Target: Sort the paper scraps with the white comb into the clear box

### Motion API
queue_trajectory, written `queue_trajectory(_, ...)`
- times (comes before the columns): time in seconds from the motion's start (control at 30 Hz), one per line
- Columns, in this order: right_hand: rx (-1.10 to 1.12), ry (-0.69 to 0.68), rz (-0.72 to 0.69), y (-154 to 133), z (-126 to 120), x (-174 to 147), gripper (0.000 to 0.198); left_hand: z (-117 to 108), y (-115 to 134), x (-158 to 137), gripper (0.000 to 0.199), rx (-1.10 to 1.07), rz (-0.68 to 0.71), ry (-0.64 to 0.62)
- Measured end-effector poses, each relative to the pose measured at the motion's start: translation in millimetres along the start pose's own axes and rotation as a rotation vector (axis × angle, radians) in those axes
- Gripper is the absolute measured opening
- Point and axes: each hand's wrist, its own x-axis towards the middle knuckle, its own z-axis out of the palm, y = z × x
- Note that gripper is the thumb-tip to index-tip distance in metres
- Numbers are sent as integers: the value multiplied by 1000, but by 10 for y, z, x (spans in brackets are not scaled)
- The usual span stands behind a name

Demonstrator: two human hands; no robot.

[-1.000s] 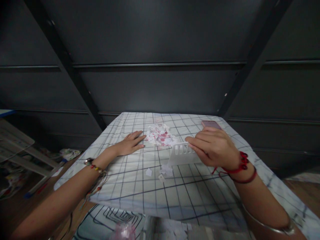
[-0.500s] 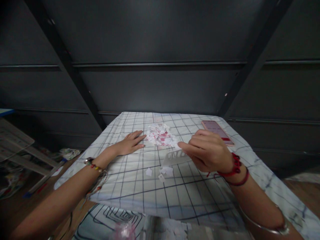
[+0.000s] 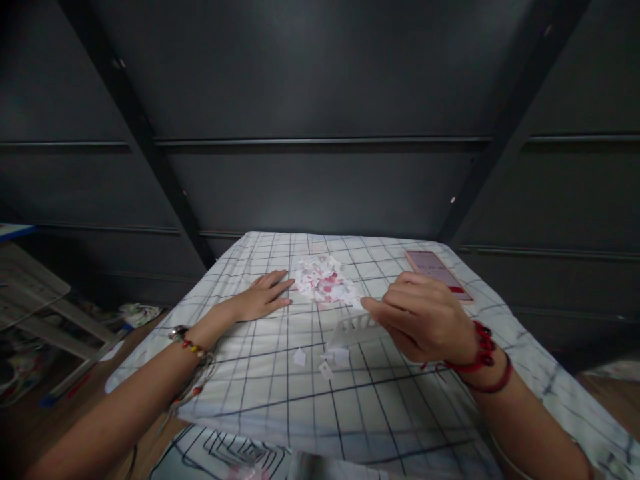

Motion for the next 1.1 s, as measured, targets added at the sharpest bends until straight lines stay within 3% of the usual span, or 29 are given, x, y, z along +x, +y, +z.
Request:
queue_trajectory(0.37, -118, 53, -37, -89, 49, 133, 24, -16, 10, 2, 59, 20, 0, -5)
queue_trajectory(0.63, -325, 18, 50, -75, 142, 117, 24, 1, -16, 7, 60, 1, 11, 8)
queue_trajectory(0.77, -263, 1, 58, -20, 88, 77, 22, 3, -17, 6, 59, 0, 14, 15)
queue_trajectory(0.97, 13, 41, 80, 13, 28, -4, 20, 2, -12, 12, 60, 14, 22, 12)
queue_trajectory(1.1, -28, 53, 90, 10, 44, -11, 21, 3, -4, 15, 59, 11, 12, 15)
